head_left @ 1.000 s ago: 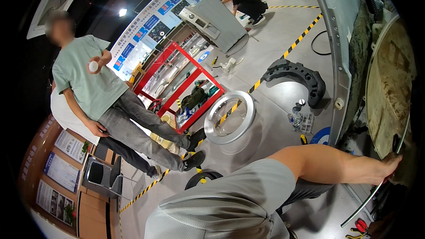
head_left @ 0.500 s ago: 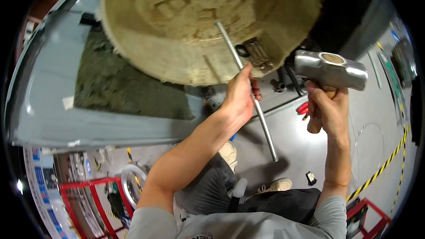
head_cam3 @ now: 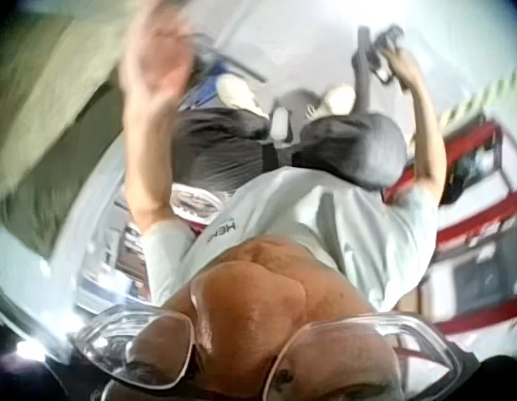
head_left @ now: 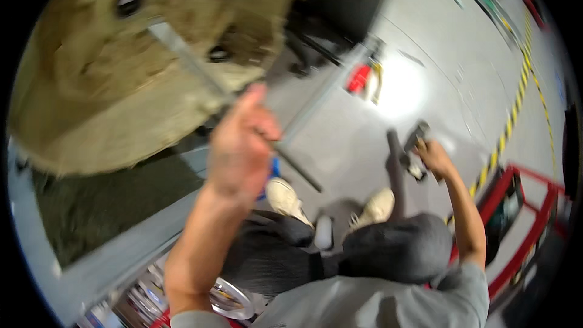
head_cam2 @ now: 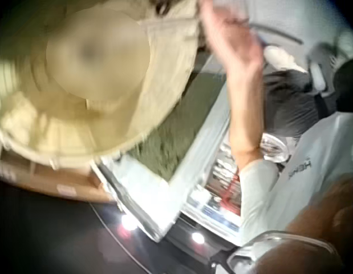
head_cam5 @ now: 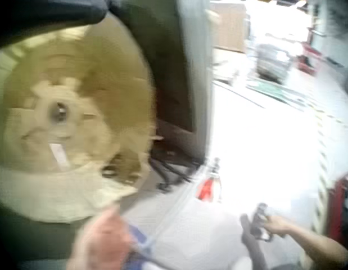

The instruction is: The person uses a hammer and a metal rod to hit a central component within a large tub, then switches to hitting a white plastic cylindrical object held in the center of the tub with the hammer.

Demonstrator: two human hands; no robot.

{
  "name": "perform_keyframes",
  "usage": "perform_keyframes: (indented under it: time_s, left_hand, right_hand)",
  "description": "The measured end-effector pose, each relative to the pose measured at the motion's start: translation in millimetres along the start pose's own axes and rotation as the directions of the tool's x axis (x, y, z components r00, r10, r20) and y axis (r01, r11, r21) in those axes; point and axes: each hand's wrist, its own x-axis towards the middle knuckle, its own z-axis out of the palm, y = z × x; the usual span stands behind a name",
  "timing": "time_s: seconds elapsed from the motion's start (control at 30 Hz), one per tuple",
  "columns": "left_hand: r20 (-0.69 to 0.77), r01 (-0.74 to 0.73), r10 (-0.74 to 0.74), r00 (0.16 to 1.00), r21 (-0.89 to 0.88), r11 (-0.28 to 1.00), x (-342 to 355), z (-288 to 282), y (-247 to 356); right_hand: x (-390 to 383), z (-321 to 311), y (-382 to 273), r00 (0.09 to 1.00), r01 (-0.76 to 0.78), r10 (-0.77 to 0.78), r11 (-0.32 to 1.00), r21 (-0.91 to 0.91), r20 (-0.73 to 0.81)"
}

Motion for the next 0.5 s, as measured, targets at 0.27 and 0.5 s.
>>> perform_keyframes:
  time_s: [0.27,0.5]
  left_hand:
    - [0.092,0.161,-0.144,0.985,-0.228,0.96,-25,29,18]
    - [0.09,0.283,-0.271,0.958,-0.19,0.94,15,39,2]
  right_hand:
    - [47,25,83,0.98,-0.198,0.153,0.737,0.646,0.125]
    - [59,38,95,0.959,-0.28,0.192,0.536,0.797,0.208]
